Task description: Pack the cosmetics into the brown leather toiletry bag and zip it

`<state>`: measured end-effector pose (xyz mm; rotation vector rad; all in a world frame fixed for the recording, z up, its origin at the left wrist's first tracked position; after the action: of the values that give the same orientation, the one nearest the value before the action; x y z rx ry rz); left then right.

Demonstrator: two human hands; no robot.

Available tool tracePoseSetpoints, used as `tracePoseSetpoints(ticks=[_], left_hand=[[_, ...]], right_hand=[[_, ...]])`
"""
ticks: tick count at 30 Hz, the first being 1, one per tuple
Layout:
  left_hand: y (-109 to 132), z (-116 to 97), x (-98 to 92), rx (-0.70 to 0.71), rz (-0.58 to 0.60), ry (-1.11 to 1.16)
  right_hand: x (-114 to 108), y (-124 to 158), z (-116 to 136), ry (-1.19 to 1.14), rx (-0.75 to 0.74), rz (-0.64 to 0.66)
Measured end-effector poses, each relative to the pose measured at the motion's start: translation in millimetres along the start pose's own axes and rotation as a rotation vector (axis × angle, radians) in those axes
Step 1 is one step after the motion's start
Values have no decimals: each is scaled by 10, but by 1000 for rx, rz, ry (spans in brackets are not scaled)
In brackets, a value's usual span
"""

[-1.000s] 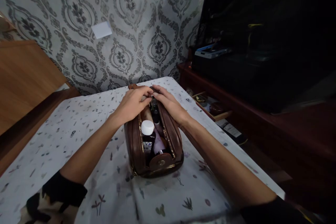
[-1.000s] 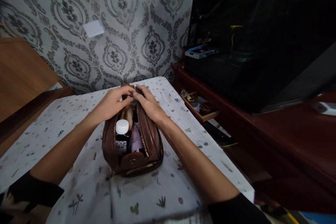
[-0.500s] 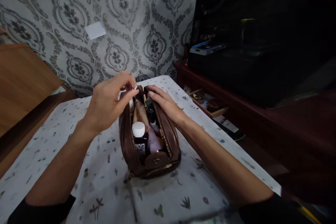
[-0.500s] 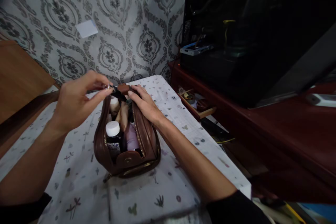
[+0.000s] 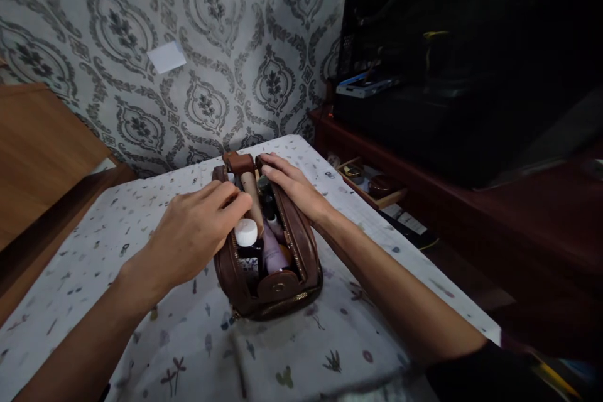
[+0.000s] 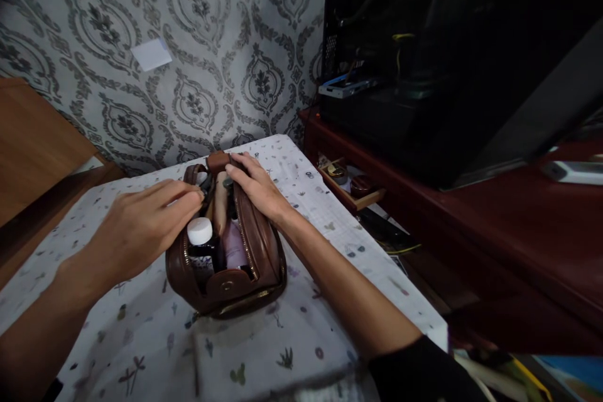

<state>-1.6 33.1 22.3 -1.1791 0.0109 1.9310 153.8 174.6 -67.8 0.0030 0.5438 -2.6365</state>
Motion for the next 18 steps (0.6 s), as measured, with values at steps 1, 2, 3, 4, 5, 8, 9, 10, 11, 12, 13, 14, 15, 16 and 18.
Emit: tracePoseSetpoints(ticks=[1, 2, 3, 4, 5, 8, 9, 10, 11, 12, 13, 14, 15, 16, 18], left_hand=[[3, 3, 14, -8, 14, 40], [6, 8, 29, -20, 24, 80], [7, 16, 45, -34, 34, 118], [7, 23, 60, -48, 42, 155], [4, 31, 75, -62, 50, 193], [-14, 50, 101, -91, 88, 344], [-21, 57, 99, -95, 109, 402], [-27, 64, 89, -102, 128, 453], [-31, 71, 71, -111, 142, 496], [-30, 77, 45, -125, 150, 531], [-26, 80, 14, -142, 148, 566], [-16, 79, -19, -156, 139, 603], [-2, 72, -50, -164, 132, 644], [16, 57, -73, -157, 132, 687], [57, 14, -84, -120, 160, 744]], right_hand=[[0, -2, -2, -3, 1, 0], [1, -4, -6, -5, 2, -1], [1, -6, -10, -7, 4, 0], [2, -7, -14, -8, 7, 0], [4, -8, -17, -8, 9, 1], [7, -8, -23, -5, 8, 2], [6, -7, -23, -4, 4, 2], [6, -7, -23, -3, 0, 1], [4, -7, -22, -3, -4, -1], [1, -8, -21, -3, -6, -3], [-1, -9, -21, -2, -7, -3], [-3, -11, -20, 1, -7, -3], [-5, -13, -20, 4, -5, -2], [-5, -15, -20, 8, -4, -1], [0, -19, -20, 15, -4, 0]])
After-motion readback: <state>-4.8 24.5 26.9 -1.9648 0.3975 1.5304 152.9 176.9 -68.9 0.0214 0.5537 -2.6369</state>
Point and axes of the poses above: each hand's wrist, its own y-axis away from the middle knuckle, its own x-axis out of the palm, z = x × y, the point moved 1 cm from there along -y, towards the middle knuckle, and after that the axes turned 1 degree about z, right-handed, at the moved point
